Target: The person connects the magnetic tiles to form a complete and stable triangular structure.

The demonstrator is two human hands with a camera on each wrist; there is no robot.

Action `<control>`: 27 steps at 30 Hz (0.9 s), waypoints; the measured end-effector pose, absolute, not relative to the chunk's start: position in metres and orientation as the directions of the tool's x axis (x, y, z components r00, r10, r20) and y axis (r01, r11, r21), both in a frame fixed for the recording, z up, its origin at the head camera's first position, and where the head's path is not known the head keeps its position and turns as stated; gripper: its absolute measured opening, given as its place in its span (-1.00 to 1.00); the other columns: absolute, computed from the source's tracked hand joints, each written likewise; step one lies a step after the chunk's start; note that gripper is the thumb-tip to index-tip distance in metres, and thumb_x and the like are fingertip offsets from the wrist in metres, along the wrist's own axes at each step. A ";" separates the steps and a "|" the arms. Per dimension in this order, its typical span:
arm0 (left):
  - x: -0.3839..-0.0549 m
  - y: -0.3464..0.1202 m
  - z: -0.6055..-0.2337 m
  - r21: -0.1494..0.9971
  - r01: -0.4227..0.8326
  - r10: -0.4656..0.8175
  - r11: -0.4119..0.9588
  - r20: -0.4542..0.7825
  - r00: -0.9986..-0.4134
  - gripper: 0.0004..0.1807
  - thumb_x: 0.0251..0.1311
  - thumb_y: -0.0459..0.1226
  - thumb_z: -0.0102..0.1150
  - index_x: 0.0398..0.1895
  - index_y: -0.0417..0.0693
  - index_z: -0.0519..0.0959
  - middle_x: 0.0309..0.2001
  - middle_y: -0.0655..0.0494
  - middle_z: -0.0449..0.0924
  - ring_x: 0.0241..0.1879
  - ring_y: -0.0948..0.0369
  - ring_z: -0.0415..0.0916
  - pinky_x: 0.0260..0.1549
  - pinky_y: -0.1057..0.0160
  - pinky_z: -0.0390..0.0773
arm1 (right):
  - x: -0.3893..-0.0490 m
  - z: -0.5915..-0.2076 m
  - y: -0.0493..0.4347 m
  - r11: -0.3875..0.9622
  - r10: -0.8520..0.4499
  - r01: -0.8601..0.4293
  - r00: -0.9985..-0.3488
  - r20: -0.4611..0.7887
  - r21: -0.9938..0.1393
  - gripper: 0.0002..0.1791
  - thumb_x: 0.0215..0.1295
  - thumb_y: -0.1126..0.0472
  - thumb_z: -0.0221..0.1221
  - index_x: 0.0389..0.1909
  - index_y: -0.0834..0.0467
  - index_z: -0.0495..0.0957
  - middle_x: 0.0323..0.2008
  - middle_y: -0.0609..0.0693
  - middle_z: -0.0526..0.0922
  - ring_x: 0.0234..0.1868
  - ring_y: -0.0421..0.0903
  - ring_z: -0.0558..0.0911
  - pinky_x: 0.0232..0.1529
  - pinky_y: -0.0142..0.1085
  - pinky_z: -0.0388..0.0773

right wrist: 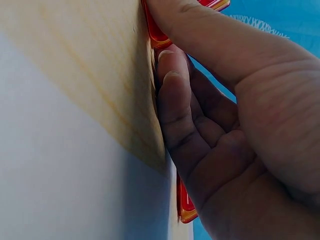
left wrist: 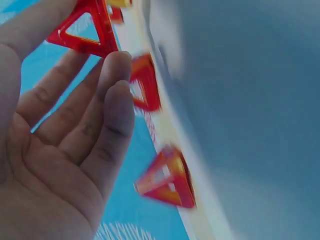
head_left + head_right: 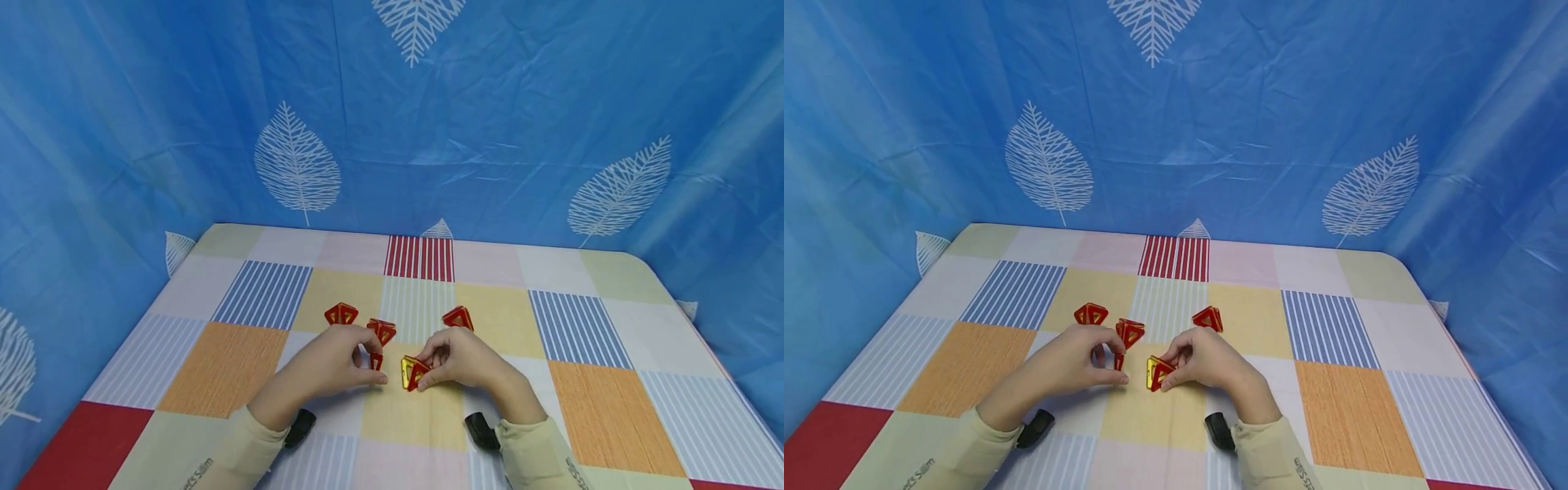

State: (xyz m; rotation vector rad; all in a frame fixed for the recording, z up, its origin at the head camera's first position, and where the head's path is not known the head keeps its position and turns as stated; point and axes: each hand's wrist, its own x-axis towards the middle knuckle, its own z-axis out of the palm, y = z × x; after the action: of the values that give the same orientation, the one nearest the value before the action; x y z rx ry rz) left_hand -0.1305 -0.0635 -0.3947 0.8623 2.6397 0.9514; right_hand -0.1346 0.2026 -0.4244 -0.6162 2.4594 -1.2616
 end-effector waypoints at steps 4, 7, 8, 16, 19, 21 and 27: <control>-0.127 -0.043 -0.398 0.678 0.428 0.576 0.597 0.008 -0.817 -0.70 -0.04 -0.13 0.60 -0.31 0.03 0.65 -0.49 0.28 0.55 -0.57 0.37 0.44 -0.56 0.31 0.47 | -0.134 -0.424 0.203 0.520 -0.509 -0.234 -0.858 -0.077 -0.822 -0.71 -0.17 0.19 0.63 -0.40 0.09 0.74 -0.55 -0.12 0.59 -0.51 -0.19 0.54 -0.49 -0.36 0.50; -0.127 -0.032 -0.402 0.683 0.418 0.565 0.600 0.009 -0.825 -0.69 -0.08 -0.15 0.63 -0.36 -0.02 0.65 -0.54 0.28 0.53 -0.59 0.37 0.42 -0.58 0.32 0.46 | -0.134 -0.424 0.203 0.519 -0.511 -0.238 -0.856 -0.075 -0.821 -0.71 -0.17 0.19 0.63 -0.40 0.08 0.74 -0.56 -0.12 0.59 -0.51 -0.19 0.54 -0.48 -0.37 0.49; -0.127 -0.029 -0.403 0.677 0.417 0.562 0.606 0.007 -0.827 -0.68 -0.09 -0.15 0.64 -0.37 -0.03 0.66 -0.53 0.28 0.53 -0.59 0.37 0.42 -0.57 0.32 0.46 | -0.134 -0.424 0.203 0.519 -0.512 -0.240 -0.856 -0.074 -0.820 -0.71 -0.17 0.19 0.63 -0.41 0.07 0.74 -0.56 -0.13 0.59 -0.51 -0.19 0.54 -0.48 -0.37 0.49; -0.129 -0.020 -0.406 0.642 0.430 0.562 0.635 -0.003 -0.827 -0.60 -0.16 -0.09 0.67 -0.33 -0.04 0.66 -0.43 0.25 0.61 -0.50 0.36 0.45 -0.45 0.31 0.50 | -0.134 -0.424 0.203 0.520 -0.511 -0.244 -0.857 -0.069 -0.819 -0.72 -0.16 0.19 0.63 -0.42 0.06 0.74 -0.57 -0.14 0.60 -0.52 -0.21 0.53 -0.48 -0.37 0.50; -0.129 -0.019 -0.406 0.619 0.430 0.551 0.658 -0.006 -0.834 -0.55 -0.16 -0.06 0.67 -0.25 -0.05 0.67 -0.36 0.21 0.66 -0.40 0.32 0.53 -0.34 0.27 0.55 | -0.135 -0.424 0.202 0.520 -0.513 -0.242 -0.855 -0.073 -0.819 -0.73 -0.16 0.18 0.63 -0.42 0.05 0.74 -0.56 -0.15 0.61 -0.51 -0.22 0.54 -0.47 -0.37 0.50; -0.129 -0.018 -0.406 0.607 0.432 0.547 0.667 -0.004 -0.837 -0.52 -0.16 -0.05 0.66 -0.20 -0.07 0.69 -0.34 0.19 0.67 -0.36 0.32 0.55 -0.31 0.27 0.56 | -0.134 -0.424 0.202 0.526 -0.511 -0.246 -0.857 -0.071 -0.814 -0.72 -0.16 0.17 0.63 -0.42 0.05 0.74 -0.56 -0.15 0.60 -0.51 -0.22 0.54 -0.47 -0.37 0.50; -0.130 -0.012 -0.404 0.579 0.438 0.542 0.688 -0.009 -0.840 -0.53 -0.14 -0.03 0.65 -0.20 -0.10 0.76 -0.39 0.23 0.65 -0.45 0.36 0.46 -0.39 0.34 0.50 | -0.134 -0.423 0.204 0.532 -0.513 -0.266 -0.857 -0.056 -0.804 -0.72 -0.15 0.15 0.62 -0.42 0.06 0.73 -0.55 -0.17 0.61 -0.50 -0.22 0.55 -0.46 -0.35 0.52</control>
State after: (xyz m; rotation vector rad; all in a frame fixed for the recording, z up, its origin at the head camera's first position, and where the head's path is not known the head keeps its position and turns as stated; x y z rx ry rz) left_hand -0.1297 -0.0118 -0.4045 0.7973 2.7186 0.8630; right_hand -0.1345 0.2045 -0.4233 -0.6502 2.4888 -1.2329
